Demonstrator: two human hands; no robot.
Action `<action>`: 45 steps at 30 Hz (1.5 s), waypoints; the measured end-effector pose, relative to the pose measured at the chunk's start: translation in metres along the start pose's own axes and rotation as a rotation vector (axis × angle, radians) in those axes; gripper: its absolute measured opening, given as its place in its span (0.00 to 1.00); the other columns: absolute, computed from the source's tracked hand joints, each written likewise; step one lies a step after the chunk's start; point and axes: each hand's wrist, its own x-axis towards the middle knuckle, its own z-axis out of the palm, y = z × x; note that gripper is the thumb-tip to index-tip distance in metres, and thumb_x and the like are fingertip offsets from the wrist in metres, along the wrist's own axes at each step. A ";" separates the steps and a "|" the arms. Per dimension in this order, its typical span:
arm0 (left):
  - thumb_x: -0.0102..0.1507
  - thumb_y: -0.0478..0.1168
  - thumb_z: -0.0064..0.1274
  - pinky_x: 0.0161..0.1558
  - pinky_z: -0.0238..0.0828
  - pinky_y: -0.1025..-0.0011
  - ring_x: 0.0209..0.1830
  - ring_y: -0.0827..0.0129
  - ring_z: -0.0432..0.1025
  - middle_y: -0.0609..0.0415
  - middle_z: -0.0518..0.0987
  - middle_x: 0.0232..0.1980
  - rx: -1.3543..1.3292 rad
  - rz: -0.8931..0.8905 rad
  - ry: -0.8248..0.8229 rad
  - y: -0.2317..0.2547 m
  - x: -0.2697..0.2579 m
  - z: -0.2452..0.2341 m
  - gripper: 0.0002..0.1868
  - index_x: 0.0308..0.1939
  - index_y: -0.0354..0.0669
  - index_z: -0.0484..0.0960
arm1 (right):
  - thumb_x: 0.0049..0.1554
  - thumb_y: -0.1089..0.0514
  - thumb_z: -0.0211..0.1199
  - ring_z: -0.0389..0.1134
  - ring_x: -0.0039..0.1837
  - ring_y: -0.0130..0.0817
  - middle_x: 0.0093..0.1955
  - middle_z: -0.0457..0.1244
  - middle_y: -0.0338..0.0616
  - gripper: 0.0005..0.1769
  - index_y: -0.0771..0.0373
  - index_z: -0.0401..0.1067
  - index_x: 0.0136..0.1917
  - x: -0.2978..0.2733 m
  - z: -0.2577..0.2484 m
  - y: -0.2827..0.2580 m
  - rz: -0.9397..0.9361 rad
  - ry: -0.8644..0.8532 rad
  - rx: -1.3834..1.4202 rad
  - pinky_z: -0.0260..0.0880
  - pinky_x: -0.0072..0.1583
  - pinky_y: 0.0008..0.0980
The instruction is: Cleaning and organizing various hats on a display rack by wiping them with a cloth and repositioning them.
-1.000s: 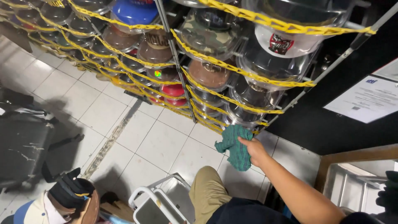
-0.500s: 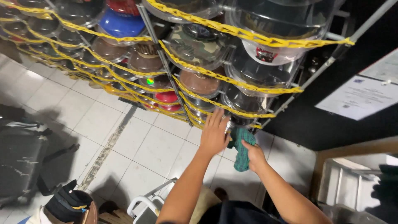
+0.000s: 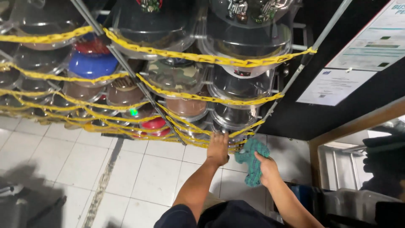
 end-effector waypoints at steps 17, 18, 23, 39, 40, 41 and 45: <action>0.60 0.44 0.69 0.52 0.73 0.66 0.49 0.63 0.72 0.57 0.73 0.44 -2.419 -0.455 0.497 -0.056 0.033 0.013 0.19 0.46 0.49 0.73 | 0.62 0.49 0.65 0.62 0.71 0.53 0.70 0.62 0.57 0.32 0.68 0.63 0.72 -0.096 0.083 -0.054 -0.033 0.034 0.289 0.62 0.70 0.60; 0.59 0.38 0.69 0.49 0.78 0.64 0.46 0.62 0.77 0.55 0.77 0.43 -2.492 -0.423 0.533 -0.064 0.042 0.041 0.17 0.46 0.50 0.75 | 0.63 0.48 0.64 0.62 0.71 0.51 0.70 0.62 0.55 0.31 0.67 0.64 0.72 -0.091 0.080 -0.049 -0.043 0.054 0.355 0.61 0.70 0.57; 0.59 0.32 0.62 0.45 0.83 0.53 0.51 0.54 0.78 0.52 0.75 0.61 -2.648 -0.376 0.346 -0.051 -0.028 0.042 0.23 0.55 0.54 0.73 | 0.65 0.43 0.60 0.64 0.71 0.43 0.69 0.64 0.46 0.26 0.58 0.68 0.69 -0.066 0.064 -0.032 -0.011 0.013 0.503 0.63 0.72 0.50; 0.57 0.36 0.58 0.48 0.81 0.61 0.40 0.60 0.81 0.50 0.85 0.41 -2.685 -0.354 0.649 -0.012 -0.137 0.048 0.17 0.51 0.47 0.82 | 0.63 0.48 0.66 0.67 0.53 0.49 0.46 0.64 0.59 0.23 0.74 0.69 0.54 -0.151 0.105 -0.047 -0.196 -0.064 0.045 0.68 0.58 0.51; 0.57 0.36 0.58 0.48 0.81 0.61 0.40 0.60 0.81 0.50 0.85 0.41 -2.686 -0.358 0.666 -0.007 -0.141 0.032 0.17 0.51 0.47 0.82 | 0.63 0.48 0.66 0.67 0.53 0.49 0.46 0.64 0.59 0.23 0.74 0.69 0.54 -0.146 0.101 -0.042 -0.194 -0.074 0.037 0.68 0.58 0.51; 0.56 0.33 0.55 0.49 0.81 0.62 0.43 0.61 0.81 0.51 0.85 0.45 -2.643 -0.352 0.738 -0.003 -0.145 0.016 0.21 0.54 0.49 0.80 | 0.64 0.46 0.64 0.63 0.61 0.47 0.55 0.64 0.58 0.27 0.75 0.70 0.59 -0.141 0.097 -0.036 -0.278 -0.102 -0.047 0.59 0.66 0.52; 0.55 0.29 0.50 0.51 0.79 0.59 0.47 0.57 0.80 0.50 0.83 0.51 -2.659 -0.425 0.915 -0.004 -0.138 0.014 0.27 0.59 0.51 0.77 | 0.66 0.38 0.52 0.66 0.65 0.60 0.52 0.69 0.67 0.31 0.67 0.81 0.50 -0.154 0.105 -0.020 -0.576 -0.270 -0.707 0.59 0.70 0.54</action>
